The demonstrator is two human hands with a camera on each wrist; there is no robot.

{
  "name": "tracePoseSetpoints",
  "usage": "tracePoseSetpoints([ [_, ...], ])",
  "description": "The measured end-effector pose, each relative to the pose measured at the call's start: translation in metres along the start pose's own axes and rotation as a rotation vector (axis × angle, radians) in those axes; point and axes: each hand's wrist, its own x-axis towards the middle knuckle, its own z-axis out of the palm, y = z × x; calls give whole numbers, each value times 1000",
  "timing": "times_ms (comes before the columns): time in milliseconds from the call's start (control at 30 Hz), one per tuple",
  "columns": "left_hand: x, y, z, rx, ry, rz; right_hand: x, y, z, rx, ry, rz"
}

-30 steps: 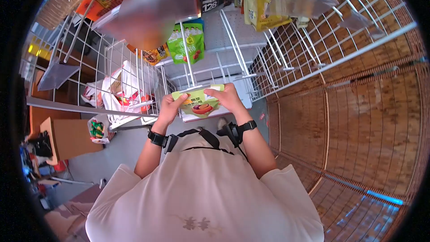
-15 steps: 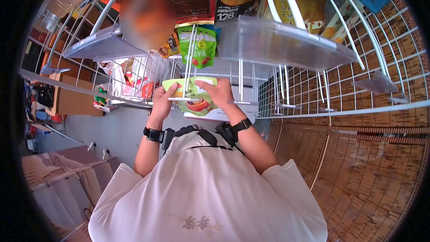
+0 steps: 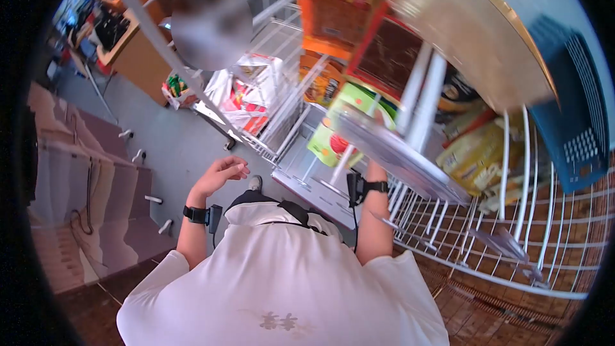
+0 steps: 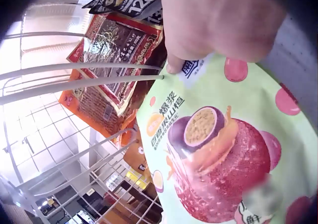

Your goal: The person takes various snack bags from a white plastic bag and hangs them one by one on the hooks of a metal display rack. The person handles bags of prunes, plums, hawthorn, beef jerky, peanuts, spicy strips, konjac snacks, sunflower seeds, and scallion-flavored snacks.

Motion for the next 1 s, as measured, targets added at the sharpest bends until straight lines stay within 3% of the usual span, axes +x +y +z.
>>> tracePoseSetpoints([
  [67,3,-6,-34,-45,39,-11,-38,-60,30,-191,75,-87],
  [167,40,-14,-91,-79,134,39,-34,-37,20,-196,114,-173],
  [267,109,-16,-130,-194,220,145,-39,-17,4,-333,305,-293],
  [333,165,-25,-149,-39,247,180,-61,-27,4,-417,177,-313],
  [400,211,-33,-160,173,251,307,-85,-13,9,-238,389,-375],
  [433,225,-36,-163,160,227,287,-114,-28,24,-452,391,-382],
  [467,240,-38,-166,302,223,355,-123,-22,15,-681,329,-286],
  [533,263,-46,-173,439,188,421,-146,-3,11,-344,561,-200],
  [567,271,-52,-177,507,117,457,-163,-7,7,-637,555,-3],
  [633,290,-68,-185,641,-71,453,-200,15,0,-627,600,-150],
  [700,274,-69,-189,811,-75,417,-241,12,24,-706,625,-161],
  [733,265,-63,-189,982,-43,393,-260,-10,64,-573,623,-1],
  [767,273,-80,-193,973,-30,460,-273,-22,85,-434,617,151],
  [867,288,-79,-195,1061,-73,467,-321,53,28,-679,280,293],
  [900,285,-54,-186,1000,-60,241,-336,73,19,-688,171,343],
  [933,290,-46,-181,1003,-78,239,-345,69,30,-691,185,355],
  [1000,305,-35,-169,1171,-28,397,-352,47,73,-998,-34,419],
])
